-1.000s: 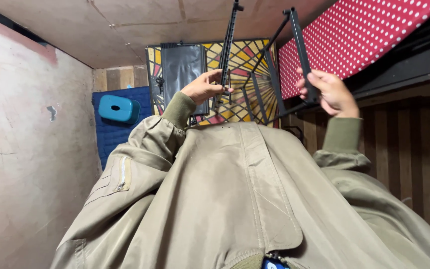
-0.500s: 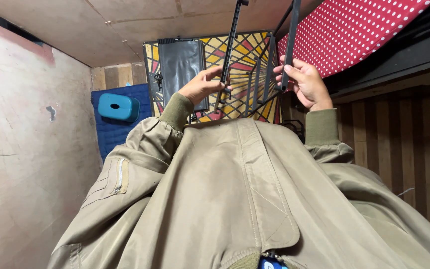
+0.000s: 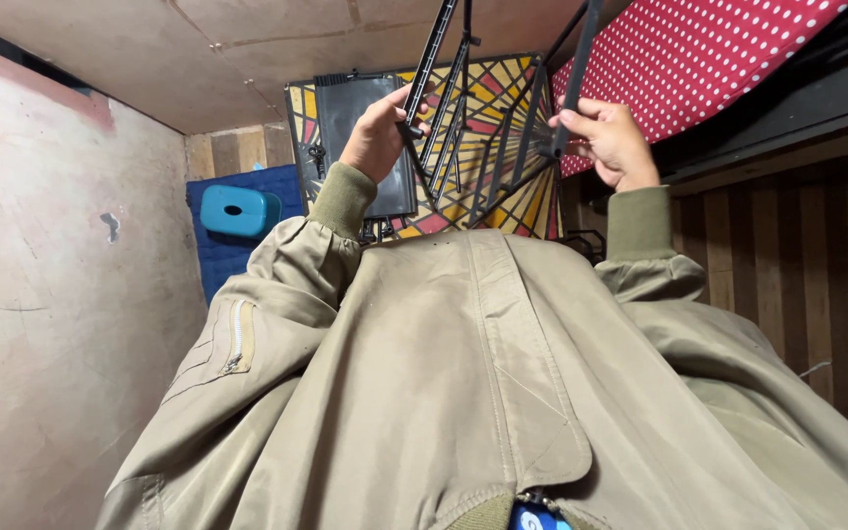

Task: The person assembles a black metal frame by connecting rods and corner pieces on a patterned table. They insert rods into joints and secure the structure, working with multiple frame components.

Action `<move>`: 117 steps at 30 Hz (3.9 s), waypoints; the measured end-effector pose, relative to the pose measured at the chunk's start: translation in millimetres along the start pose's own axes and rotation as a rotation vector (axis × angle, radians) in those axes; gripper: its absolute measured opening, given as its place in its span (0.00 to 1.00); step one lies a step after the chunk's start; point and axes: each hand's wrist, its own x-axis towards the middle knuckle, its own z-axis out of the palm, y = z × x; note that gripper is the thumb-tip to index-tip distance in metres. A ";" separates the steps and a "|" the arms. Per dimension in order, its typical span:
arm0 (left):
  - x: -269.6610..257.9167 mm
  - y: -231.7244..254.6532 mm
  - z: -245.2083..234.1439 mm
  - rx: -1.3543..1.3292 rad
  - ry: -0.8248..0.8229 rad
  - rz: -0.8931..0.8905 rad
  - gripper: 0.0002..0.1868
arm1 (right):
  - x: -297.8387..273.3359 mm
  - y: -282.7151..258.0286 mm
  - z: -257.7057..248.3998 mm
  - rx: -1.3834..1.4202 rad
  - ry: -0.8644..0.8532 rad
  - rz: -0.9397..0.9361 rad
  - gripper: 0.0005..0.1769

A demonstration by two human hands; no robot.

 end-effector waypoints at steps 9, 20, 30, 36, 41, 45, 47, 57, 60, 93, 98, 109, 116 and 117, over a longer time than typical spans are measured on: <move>14.8 -60.4 -11.6 -0.022 -0.005 -0.044 0.32 | 18.8 52.9 -63.5 0.065 0.068 -0.105 0.16; 8.2 -84.6 -29.1 0.180 0.025 -0.127 0.37 | 23.8 79.4 -77.9 -0.011 0.161 -0.055 0.17; -5.0 -82.2 -32.6 0.261 0.070 -0.262 0.40 | 15.7 84.7 -71.0 0.068 0.169 0.025 0.16; -6.6 -84.3 -40.3 0.222 0.104 -0.218 0.36 | -8.7 55.6 -14.2 -0.011 0.020 0.011 0.15; -1.0 -83.4 -47.0 0.244 0.113 -0.199 0.34 | -10.9 49.0 33.8 -0.020 -0.034 -0.050 0.10; 0.6 -77.3 -42.4 0.289 0.139 -0.240 0.35 | -11.0 54.6 57.7 -0.058 -0.053 -0.098 0.09; 2.6 -72.0 -37.6 0.320 0.158 -0.275 0.36 | -10.7 58.0 64.6 -0.084 -0.055 -0.112 0.09; 0.7 -47.7 -27.7 0.290 0.134 -0.348 0.37 | -13.7 59.4 97.5 -0.098 -0.002 -0.105 0.12; 6.8 -48.2 -28.6 0.279 0.099 -0.350 0.32 | -8.1 51.8 101.8 -0.003 -0.008 -0.102 0.13; 60.7 10.3 -4.9 0.295 0.075 0.076 0.24 | 43.8 -36.2 89.6 0.175 -0.233 -0.214 0.22; 71.7 39.2 -18.3 0.299 0.033 0.175 0.24 | 45.0 12.4 82.3 -0.342 0.100 -0.511 0.24; 73.3 57.6 -21.9 0.175 -0.036 0.155 0.21 | 64.6 51.5 111.5 0.257 -0.064 0.105 0.26; 73.9 56.6 -42.3 0.131 0.007 0.209 0.14 | 76.2 43.3 56.7 0.497 -0.127 -0.045 0.21; 70.3 56.8 -44.8 0.097 0.010 0.214 0.14 | 74.5 40.9 52.5 0.459 -0.137 -0.051 0.22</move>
